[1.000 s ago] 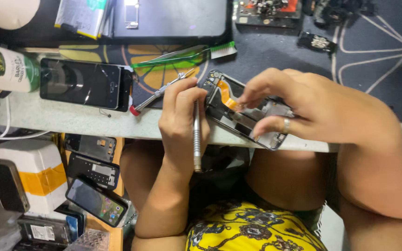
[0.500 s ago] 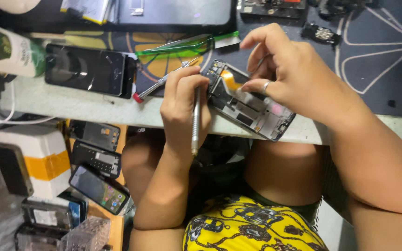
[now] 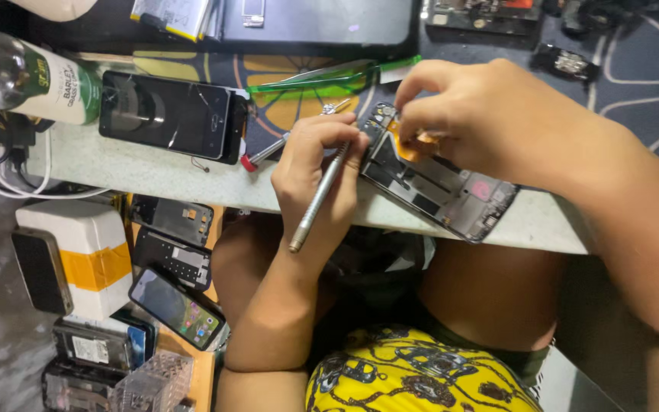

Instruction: The person disassembles a mobile phone using a screwdriver and tweezers. They remove screws, lift the motherboard, disconnect ribbon cables, and set components aside on the workbench.

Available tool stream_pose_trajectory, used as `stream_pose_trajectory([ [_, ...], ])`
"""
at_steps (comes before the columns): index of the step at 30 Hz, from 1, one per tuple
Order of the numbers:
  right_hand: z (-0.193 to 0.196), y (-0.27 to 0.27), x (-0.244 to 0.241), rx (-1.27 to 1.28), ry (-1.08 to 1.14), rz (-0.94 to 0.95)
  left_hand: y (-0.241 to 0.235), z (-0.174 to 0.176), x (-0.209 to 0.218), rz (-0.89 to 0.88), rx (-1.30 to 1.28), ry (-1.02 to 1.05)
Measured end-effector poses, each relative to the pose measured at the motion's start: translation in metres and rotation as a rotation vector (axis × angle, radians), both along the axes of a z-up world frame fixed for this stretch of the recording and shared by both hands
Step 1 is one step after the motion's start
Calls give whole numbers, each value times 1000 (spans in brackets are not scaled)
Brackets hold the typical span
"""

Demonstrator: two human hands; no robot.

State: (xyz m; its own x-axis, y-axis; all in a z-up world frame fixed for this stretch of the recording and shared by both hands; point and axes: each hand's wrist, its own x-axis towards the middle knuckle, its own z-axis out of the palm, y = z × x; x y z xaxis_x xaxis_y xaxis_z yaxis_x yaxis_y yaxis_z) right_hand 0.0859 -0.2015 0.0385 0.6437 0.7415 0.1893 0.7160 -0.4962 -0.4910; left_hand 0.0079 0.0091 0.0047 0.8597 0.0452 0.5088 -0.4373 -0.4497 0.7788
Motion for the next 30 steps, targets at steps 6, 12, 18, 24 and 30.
stream_pose_trajectory([
  [6,-4,-4,1,48,-21,37,12,-8,-3,-124,-238,134],
  [12,-2,-3,4,28,-18,85,22,-11,-10,-236,-633,216],
  [18,-2,-5,1,-30,75,19,30,-16,-19,-235,-697,201],
  [24,0,-9,2,-59,106,-6,33,-12,-21,-267,-536,165],
  [30,-1,-11,4,-51,125,24,31,-12,-20,-225,-450,112],
])
